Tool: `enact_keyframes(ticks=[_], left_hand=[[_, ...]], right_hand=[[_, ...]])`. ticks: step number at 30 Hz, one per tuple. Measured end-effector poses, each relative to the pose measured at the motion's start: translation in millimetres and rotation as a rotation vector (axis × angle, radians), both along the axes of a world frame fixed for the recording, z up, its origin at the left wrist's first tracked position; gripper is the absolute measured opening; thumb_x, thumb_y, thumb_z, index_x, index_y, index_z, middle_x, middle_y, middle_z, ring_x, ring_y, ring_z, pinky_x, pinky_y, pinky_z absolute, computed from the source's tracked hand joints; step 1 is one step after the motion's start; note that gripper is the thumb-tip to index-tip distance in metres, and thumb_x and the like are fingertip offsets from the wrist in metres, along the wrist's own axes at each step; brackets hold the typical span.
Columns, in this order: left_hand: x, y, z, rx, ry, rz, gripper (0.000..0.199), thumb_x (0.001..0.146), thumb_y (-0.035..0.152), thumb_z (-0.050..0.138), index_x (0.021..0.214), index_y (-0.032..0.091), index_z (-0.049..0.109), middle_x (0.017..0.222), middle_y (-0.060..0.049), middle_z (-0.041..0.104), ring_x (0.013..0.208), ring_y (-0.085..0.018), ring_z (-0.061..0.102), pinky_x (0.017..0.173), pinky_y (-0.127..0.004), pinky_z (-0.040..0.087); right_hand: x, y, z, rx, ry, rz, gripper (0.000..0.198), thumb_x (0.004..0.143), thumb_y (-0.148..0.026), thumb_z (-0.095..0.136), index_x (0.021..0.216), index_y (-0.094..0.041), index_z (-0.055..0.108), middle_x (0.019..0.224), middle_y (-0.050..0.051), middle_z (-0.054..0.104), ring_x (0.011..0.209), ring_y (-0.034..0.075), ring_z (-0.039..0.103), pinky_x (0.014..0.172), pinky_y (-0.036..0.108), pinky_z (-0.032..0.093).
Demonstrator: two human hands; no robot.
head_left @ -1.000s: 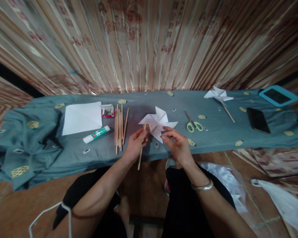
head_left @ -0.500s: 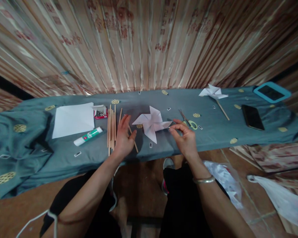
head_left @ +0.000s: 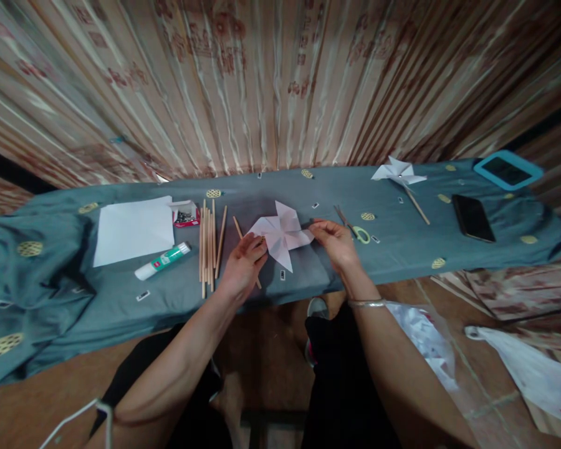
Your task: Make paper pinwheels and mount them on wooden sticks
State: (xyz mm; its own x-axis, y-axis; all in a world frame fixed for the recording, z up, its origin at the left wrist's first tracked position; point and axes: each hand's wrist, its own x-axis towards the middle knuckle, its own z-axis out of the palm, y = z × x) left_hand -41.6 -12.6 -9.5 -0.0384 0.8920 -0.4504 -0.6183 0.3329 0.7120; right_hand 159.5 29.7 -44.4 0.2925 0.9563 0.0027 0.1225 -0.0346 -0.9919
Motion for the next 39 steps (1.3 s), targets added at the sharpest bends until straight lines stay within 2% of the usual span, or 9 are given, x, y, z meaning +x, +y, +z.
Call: enact_keyframes(ticks=[4,8,11,17,24,28,30,34,39], left_hand=[[1.1,0.7,0.7,-0.038,-0.034,0.028,0.032,0.065,0.002,0.072,0.092,0.016,0.06,0.097,-0.006,0.068,0.097,-0.016,0.065,0.099,-0.035,0.043],[3.1,0.4,2.5,-0.067,-0.031,0.018,0.028,0.07,0.003,0.07,0.093,0.015,0.06,0.085,-0.006,0.07,0.089,-0.016,0.068,0.096,-0.032,0.045],[5.4,-1.2,5.1,-0.079,-0.045,0.016,0.028,0.07,0.002,0.069,0.095,0.014,0.059,0.083,-0.007,0.071,0.085,-0.016,0.068,0.094,-0.031,0.046],[8.9,-4.3,4.8,-0.051,-0.063,-0.02,0.03,0.068,0.005,0.072,0.094,0.015,0.061,0.093,-0.006,0.069,0.086,-0.016,0.067,0.09,-0.032,0.046],[10.8,-3.6,-1.9,0.122,0.017,-0.02,0.037,0.06,0.01,0.079,0.091,0.02,0.061,0.098,-0.002,0.067,0.096,-0.018,0.066,0.091,-0.032,0.046],[12.5,-1.9,-1.6,0.085,-0.056,-0.018,0.032,0.061,0.009,0.078,0.086,0.017,0.06,0.093,-0.003,0.067,0.095,-0.019,0.068,0.096,-0.036,0.045],[13.3,0.1,-1.5,0.055,-0.064,-0.02,0.026,0.062,0.008,0.076,0.082,0.016,0.061,0.089,-0.003,0.068,0.091,-0.016,0.067,0.096,-0.032,0.045],[13.8,6.3,-2.0,0.046,-0.042,-0.076,0.018,0.064,0.008,0.074,0.077,0.015,0.065,0.083,-0.001,0.069,0.081,-0.011,0.064,0.086,-0.023,0.046],[18.5,12.6,0.8,0.055,-0.012,-0.126,0.022,0.057,0.013,0.08,0.072,0.016,0.065,0.069,0.001,0.067,0.066,-0.01,0.06,0.068,-0.022,0.044]], right_hand=[[1.3,0.0,1.4,0.013,0.017,0.009,0.023,0.067,-0.042,0.07,0.072,-0.019,0.071,0.103,0.007,0.073,0.096,0.024,0.066,0.092,0.043,0.048],[2.3,-0.1,1.4,0.04,-0.039,0.011,0.015,0.068,-0.036,0.07,0.07,-0.021,0.071,0.092,0.005,0.074,0.115,0.025,0.059,0.105,0.044,0.038],[0.0,-1.0,1.0,0.044,-0.085,0.04,0.012,0.068,-0.034,0.07,0.07,-0.022,0.072,0.094,0.005,0.074,0.12,0.025,0.056,0.109,0.045,0.033],[-7.4,-7.4,2.2,0.056,-0.161,0.102,0.009,0.067,-0.032,0.071,0.07,-0.023,0.072,0.108,0.004,0.072,0.108,0.023,0.062,0.106,0.043,0.037],[-9.9,-13.4,5.3,0.064,-0.185,0.161,0.008,0.065,-0.03,0.072,0.069,-0.024,0.072,0.107,0.004,0.073,0.107,0.024,0.064,0.104,0.043,0.039],[-11.0,-13.2,2.3,0.041,-0.146,0.183,0.013,0.065,-0.033,0.073,0.07,-0.022,0.072,0.107,0.007,0.073,0.105,0.025,0.065,0.099,0.043,0.043],[-12.0,-13.3,0.5,0.026,-0.117,0.189,0.016,0.065,-0.036,0.073,0.07,-0.021,0.071,0.111,0.008,0.072,0.1,0.024,0.066,0.097,0.043,0.044],[-13.8,-15.3,1.3,0.002,-0.054,0.207,0.025,0.064,-0.043,0.075,0.07,-0.02,0.07,0.111,0.008,0.071,0.093,0.022,0.067,0.096,0.043,0.045],[-14.1,-21.2,10.4,-0.019,0.035,0.252,0.031,0.062,-0.05,0.077,0.07,-0.02,0.069,0.11,0.008,0.072,0.093,0.022,0.067,0.092,0.04,0.049]])
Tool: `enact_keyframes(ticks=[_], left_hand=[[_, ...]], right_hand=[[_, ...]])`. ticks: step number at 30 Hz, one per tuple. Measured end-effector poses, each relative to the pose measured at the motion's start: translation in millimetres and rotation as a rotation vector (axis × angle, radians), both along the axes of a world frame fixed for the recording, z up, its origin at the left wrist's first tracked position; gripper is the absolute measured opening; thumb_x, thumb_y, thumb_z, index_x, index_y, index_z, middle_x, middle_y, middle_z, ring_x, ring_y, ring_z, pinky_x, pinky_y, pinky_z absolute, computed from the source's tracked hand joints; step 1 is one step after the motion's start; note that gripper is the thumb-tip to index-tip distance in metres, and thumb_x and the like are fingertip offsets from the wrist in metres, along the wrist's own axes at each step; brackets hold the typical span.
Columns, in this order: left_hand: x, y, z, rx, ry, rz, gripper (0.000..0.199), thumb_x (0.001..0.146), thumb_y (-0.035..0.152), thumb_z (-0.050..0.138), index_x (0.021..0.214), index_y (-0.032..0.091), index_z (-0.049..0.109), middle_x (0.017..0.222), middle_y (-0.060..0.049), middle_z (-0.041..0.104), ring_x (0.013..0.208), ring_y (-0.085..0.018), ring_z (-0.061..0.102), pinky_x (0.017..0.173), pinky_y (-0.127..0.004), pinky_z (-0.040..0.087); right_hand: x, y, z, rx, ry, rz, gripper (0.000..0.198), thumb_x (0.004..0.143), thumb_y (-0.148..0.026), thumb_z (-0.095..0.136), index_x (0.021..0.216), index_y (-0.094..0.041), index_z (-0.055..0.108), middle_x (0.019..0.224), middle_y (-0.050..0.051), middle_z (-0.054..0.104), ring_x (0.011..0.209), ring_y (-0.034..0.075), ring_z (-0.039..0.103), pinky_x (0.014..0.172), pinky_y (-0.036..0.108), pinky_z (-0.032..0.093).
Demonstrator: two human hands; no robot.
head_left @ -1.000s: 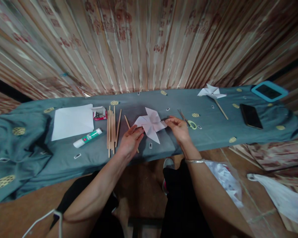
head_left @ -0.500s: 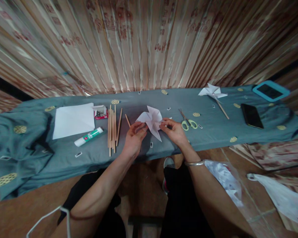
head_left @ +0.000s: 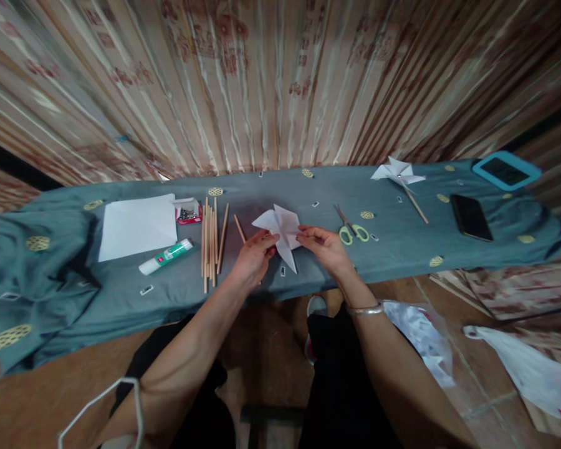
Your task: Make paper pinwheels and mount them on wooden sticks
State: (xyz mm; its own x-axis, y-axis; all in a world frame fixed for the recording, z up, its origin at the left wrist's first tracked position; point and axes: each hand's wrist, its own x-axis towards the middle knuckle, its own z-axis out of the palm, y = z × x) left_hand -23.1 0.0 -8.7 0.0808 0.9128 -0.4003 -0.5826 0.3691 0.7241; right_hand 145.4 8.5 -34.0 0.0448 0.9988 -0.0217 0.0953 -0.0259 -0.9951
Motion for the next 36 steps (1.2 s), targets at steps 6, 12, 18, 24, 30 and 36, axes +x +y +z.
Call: enact_keyframes(ticks=[6,12,18,24,30,36], left_hand=[[7.2,-3.7,-1.5,0.101,0.097,-0.042,0.035,0.048,0.02,0.085,0.079,0.014,0.07,0.076,-0.006,0.074,0.08,-0.024,0.068,0.075,-0.031,0.049],[2.2,-6.6,-6.8,0.082,0.14,0.03,0.03,0.051,0.021,0.082,0.077,0.015,0.069,0.077,-0.005,0.075,0.08,-0.024,0.07,0.078,-0.033,0.051],[2.8,-11.2,5.6,0.14,0.092,0.051,0.033,0.049,0.021,0.084,0.078,0.015,0.069,0.076,-0.004,0.075,0.076,-0.023,0.07,0.079,-0.034,0.052],[7.9,-18.3,10.0,0.18,0.132,0.026,0.027,0.055,0.022,0.082,0.079,0.017,0.07,0.081,-0.005,0.076,0.076,-0.021,0.07,0.078,-0.032,0.052],[7.2,-22.3,12.3,0.222,0.205,-0.011,0.019,0.06,0.023,0.079,0.076,0.018,0.07,0.084,-0.005,0.076,0.081,-0.022,0.07,0.077,-0.031,0.052],[7.7,-26.5,15.9,0.269,0.262,-0.071,0.016,0.062,0.027,0.078,0.073,0.019,0.071,0.08,-0.003,0.076,0.072,-0.018,0.067,0.07,-0.028,0.051]], right_hand=[[-3.8,-13.6,10.1,-0.013,0.086,0.074,0.034,0.061,-0.051,0.079,0.071,-0.02,0.069,0.111,0.008,0.072,0.097,0.023,0.068,0.093,0.04,0.05],[-2.4,-29.6,20.2,0.147,-0.12,0.07,0.018,0.073,-0.042,0.073,0.074,-0.024,0.071,0.125,0.005,0.066,0.12,0.025,0.058,0.109,0.044,0.038],[-1.6,-43.5,32.9,0.362,-0.358,-0.039,0.011,0.081,-0.033,0.067,0.08,-0.023,0.071,0.146,0.007,0.049,0.138,0.026,0.042,0.114,0.046,0.032],[-12.6,-55.0,45.9,0.528,-0.578,-0.107,0.009,0.087,-0.029,0.062,0.083,-0.024,0.069,0.153,0.002,0.04,0.146,0.029,0.028,0.117,0.051,0.027],[-16.5,-59.4,48.0,0.661,-0.771,-0.165,0.009,0.09,-0.029,0.06,0.087,-0.026,0.068,0.158,-0.004,0.029,0.148,0.032,0.021,0.117,0.058,0.024],[-17.7,-60.1,48.3,0.7,-0.834,-0.149,0.01,0.091,-0.027,0.058,0.089,-0.024,0.067,0.159,-0.002,0.027,0.149,0.034,0.018,0.116,0.06,0.024]])
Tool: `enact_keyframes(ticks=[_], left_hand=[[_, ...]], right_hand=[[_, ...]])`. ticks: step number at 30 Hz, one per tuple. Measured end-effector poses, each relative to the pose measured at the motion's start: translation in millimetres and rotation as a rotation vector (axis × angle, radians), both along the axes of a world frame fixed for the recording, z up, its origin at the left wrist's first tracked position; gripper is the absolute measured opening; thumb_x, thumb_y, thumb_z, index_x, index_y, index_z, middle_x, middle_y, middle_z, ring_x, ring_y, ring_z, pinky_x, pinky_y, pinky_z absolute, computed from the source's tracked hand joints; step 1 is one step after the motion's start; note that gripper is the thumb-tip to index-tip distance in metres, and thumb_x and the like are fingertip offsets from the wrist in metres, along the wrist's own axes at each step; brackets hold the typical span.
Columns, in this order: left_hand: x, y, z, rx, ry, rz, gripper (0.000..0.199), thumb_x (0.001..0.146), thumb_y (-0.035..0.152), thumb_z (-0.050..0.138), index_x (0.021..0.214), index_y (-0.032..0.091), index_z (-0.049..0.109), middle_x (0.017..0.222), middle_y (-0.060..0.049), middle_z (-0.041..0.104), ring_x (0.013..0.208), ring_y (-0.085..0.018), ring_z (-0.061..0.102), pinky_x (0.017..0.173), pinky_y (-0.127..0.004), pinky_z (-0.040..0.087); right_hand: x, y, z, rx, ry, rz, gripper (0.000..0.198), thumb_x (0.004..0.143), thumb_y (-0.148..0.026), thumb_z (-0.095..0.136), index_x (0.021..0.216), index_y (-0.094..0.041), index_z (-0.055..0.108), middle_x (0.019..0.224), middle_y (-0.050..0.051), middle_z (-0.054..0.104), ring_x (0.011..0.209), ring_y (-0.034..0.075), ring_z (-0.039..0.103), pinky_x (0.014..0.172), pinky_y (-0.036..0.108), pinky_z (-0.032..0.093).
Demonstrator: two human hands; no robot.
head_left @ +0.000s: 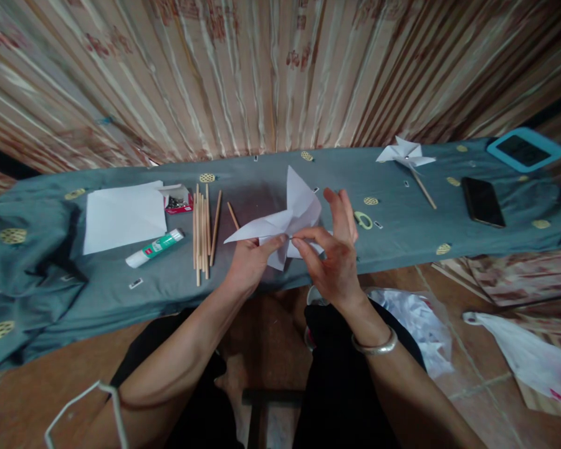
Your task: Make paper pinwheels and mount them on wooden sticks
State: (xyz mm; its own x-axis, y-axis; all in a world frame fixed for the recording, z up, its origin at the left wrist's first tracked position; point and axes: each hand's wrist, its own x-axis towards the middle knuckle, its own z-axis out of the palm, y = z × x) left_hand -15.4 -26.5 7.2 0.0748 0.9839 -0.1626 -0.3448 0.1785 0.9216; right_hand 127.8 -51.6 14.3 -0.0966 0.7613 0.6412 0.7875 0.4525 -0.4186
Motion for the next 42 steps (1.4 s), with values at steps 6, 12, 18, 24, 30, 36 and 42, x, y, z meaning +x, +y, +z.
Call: enact_keyframes(ticks=[6,12,18,24,30,36,42], left_hand=[[-0.4,-3.3,-0.5,-0.028,0.05,-0.011,0.02,0.06,0.031,0.077,0.074,0.019,0.07,0.089,-0.006,0.076,0.075,-0.02,0.067,0.062,-0.028,0.049],[-1.6,-3.6,-1.5,-0.009,0.046,-0.007,0.019,0.061,0.029,0.077,0.076,0.019,0.071,0.081,-0.003,0.075,0.072,-0.019,0.066,0.068,-0.029,0.051],[-3.2,-5.6,-1.4,-0.031,0.08,-0.017,0.023,0.062,0.03,0.077,0.081,0.017,0.073,0.09,-0.006,0.076,0.081,-0.022,0.068,0.073,-0.032,0.052],[-3.1,-6.1,-2.4,-0.029,0.076,-0.005,0.02,0.062,0.029,0.077,0.078,0.018,0.073,0.085,-0.006,0.076,0.075,-0.022,0.067,0.07,-0.032,0.052],[-3.2,-6.2,-2.2,-0.031,0.075,0.004,0.019,0.061,0.028,0.077,0.078,0.019,0.074,0.083,-0.005,0.075,0.073,-0.021,0.066,0.072,-0.032,0.052],[-5.1,-7.1,1.3,-0.027,0.152,-0.013,0.016,0.063,0.031,0.075,0.072,0.019,0.073,0.077,-0.005,0.074,0.072,-0.022,0.066,0.062,-0.03,0.05],[-6.4,-7.6,4.7,0.002,0.215,-0.011,0.012,0.064,0.029,0.075,0.065,0.019,0.07,0.067,-0.003,0.071,0.063,-0.019,0.063,0.059,-0.029,0.048]], right_hand=[[0.8,-0.3,-0.8,0.0,-0.006,0.016,0.011,0.092,-0.025,0.056,0.09,-0.024,0.067,0.159,-0.003,0.027,0.149,0.033,0.019,0.116,0.059,0.025],[-0.2,-1.0,-1.3,-0.03,-0.009,0.003,0.011,0.091,-0.026,0.057,0.089,-0.024,0.068,0.158,-0.003,0.028,0.148,0.034,0.021,0.115,0.059,0.027],[0.4,-1.3,0.1,-0.055,0.007,0.002,0.01,0.091,-0.028,0.058,0.088,-0.025,0.068,0.156,-0.003,0.033,0.147,0.034,0.025,0.113,0.058,0.031],[1.0,-1.5,0.3,-0.076,0.023,0.031,0.011,0.091,-0.028,0.057,0.089,-0.026,0.067,0.157,-0.004,0.032,0.148,0.033,0.022,0.115,0.06,0.028],[1.2,-1.3,-0.5,-0.087,0.025,0.037,0.009,0.09,-0.027,0.058,0.088,-0.027,0.067,0.157,-0.005,0.032,0.148,0.033,0.022,0.115,0.061,0.026],[1.2,-0.7,-3.1,-0.085,0.042,0.037,0.009,0.09,-0.027,0.059,0.086,-0.026,0.067,0.156,-0.005,0.033,0.148,0.033,0.021,0.115,0.062,0.025],[1.3,-0.7,-4.1,-0.128,0.075,0.033,0.009,0.089,-0.029,0.059,0.086,-0.026,0.067,0.155,-0.005,0.035,0.147,0.032,0.024,0.114,0.06,0.029]])
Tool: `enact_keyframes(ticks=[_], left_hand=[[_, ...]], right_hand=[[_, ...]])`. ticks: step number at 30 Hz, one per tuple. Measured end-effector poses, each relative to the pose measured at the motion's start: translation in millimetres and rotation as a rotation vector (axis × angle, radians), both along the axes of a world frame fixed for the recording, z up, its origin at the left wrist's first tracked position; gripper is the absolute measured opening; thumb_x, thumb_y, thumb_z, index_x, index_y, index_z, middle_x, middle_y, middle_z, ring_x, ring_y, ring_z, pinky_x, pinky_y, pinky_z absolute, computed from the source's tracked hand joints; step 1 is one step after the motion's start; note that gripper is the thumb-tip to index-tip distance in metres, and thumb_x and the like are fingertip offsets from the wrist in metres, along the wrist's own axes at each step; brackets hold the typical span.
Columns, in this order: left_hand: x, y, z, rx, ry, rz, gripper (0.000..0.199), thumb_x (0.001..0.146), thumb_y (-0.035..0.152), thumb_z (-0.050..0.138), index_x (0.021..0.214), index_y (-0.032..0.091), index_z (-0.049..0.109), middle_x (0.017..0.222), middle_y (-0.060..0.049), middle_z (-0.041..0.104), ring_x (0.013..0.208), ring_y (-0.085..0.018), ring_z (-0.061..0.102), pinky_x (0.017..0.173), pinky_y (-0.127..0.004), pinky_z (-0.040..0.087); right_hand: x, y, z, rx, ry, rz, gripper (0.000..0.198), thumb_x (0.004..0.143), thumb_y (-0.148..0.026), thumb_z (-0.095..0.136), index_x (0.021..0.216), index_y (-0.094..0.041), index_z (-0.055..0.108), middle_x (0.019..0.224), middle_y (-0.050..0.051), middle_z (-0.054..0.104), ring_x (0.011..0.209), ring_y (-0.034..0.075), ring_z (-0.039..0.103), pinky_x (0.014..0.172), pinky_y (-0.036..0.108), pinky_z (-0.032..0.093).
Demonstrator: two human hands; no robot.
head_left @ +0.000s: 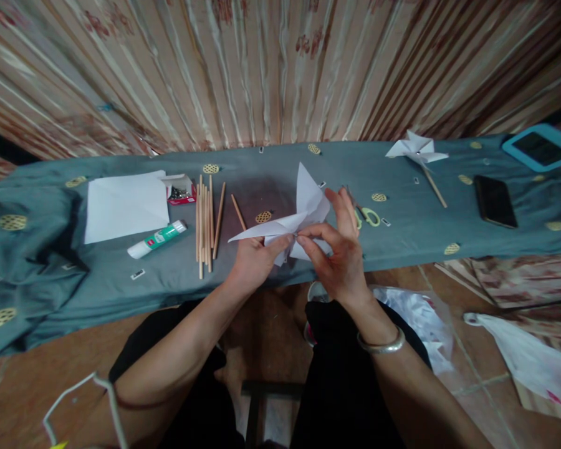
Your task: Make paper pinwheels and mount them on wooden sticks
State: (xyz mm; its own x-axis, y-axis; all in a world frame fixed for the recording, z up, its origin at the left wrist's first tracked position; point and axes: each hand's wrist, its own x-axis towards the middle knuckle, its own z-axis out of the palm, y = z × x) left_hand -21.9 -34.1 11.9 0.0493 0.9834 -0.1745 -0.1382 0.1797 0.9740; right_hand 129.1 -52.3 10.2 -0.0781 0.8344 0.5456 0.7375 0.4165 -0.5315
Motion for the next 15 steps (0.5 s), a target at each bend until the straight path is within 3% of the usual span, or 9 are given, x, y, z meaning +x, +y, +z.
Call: enact_keyframes(ticks=[10,15], left_hand=[[0.2,-0.7,-2.1,-0.027,0.003,0.016,0.015,0.063,0.032,0.075,0.067,0.018,0.071,0.067,-0.002,0.07,0.062,-0.018,0.061,0.057,-0.028,0.047],[-1.2,0.1,-3.1,0.069,0.066,0.013,0.01,0.065,0.029,0.073,0.066,0.019,0.073,0.068,-0.002,0.071,0.063,-0.018,0.061,0.06,-0.028,0.048]], right_hand=[[-0.5,0.5,-0.1,-0.017,0.007,0.006,0.01,0.089,-0.03,0.059,0.085,-0.026,0.068,0.154,-0.004,0.038,0.147,0.032,0.025,0.113,0.058,0.032],[0.1,0.8,-0.5,-0.022,0.023,0.007,0.01,0.088,-0.029,0.059,0.084,-0.026,0.068,0.153,-0.003,0.039,0.147,0.031,0.025,0.113,0.057,0.032]])
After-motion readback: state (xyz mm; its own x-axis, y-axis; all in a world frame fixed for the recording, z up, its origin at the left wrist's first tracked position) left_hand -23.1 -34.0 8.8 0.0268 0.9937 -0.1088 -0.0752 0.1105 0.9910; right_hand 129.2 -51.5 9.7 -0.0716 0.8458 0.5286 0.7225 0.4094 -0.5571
